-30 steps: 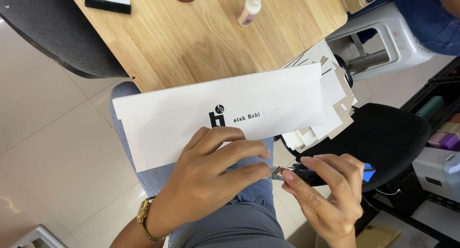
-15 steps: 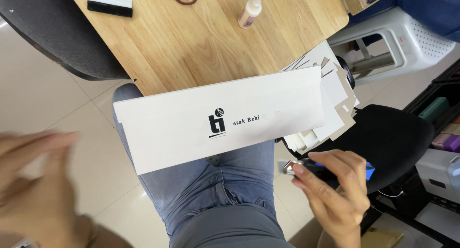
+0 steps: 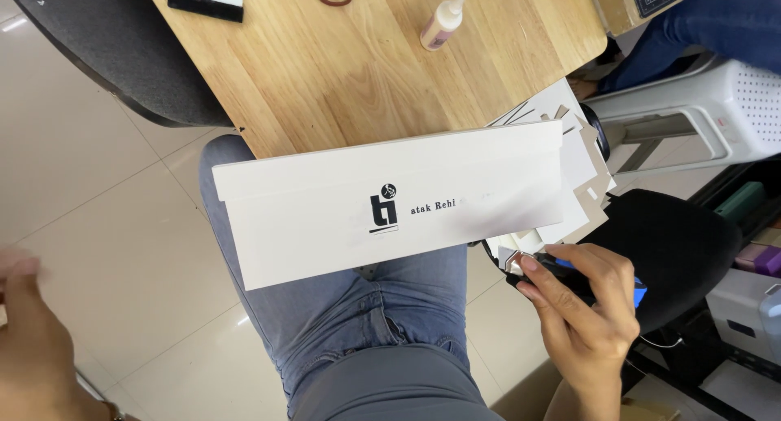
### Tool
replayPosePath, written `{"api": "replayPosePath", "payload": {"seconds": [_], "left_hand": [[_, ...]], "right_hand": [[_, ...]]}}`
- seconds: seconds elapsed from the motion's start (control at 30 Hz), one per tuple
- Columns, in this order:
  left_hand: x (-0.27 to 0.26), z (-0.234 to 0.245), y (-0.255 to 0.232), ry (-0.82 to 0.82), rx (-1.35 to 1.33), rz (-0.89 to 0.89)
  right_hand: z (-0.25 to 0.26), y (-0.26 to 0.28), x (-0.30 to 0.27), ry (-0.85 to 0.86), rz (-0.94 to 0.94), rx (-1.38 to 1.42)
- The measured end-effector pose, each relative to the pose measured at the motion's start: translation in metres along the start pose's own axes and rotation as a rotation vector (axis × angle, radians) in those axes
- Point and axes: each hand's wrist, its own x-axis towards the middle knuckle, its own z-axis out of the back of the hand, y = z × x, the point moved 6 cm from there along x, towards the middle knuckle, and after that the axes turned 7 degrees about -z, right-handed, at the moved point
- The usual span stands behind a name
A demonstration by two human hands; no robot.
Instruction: Cutting out a logo section from a white cardboard box using a utility knife
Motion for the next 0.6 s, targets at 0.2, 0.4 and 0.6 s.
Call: {"api": "replayPosePath", "payload": {"seconds": [0.2, 0.4, 0.6], "left_hand": [[-0.009, -0.001, -0.048, -0.025, -0.416, -0.058], [-0.013, 0.004, -0.066, -0.03, -0.512, -0.115], [-0.02, 0.008, -0.081, -0.073, -0.571, -0.123]], "right_hand": [[-0.004, 0.001, 0.006, 0.049, 0.004, 0.006], [-0.007, 0.0, 0.012, 0.06, 0.002, -0.026], [-0.011, -0.001, 0.022, 0.091, 0.026, -0.069]]}}
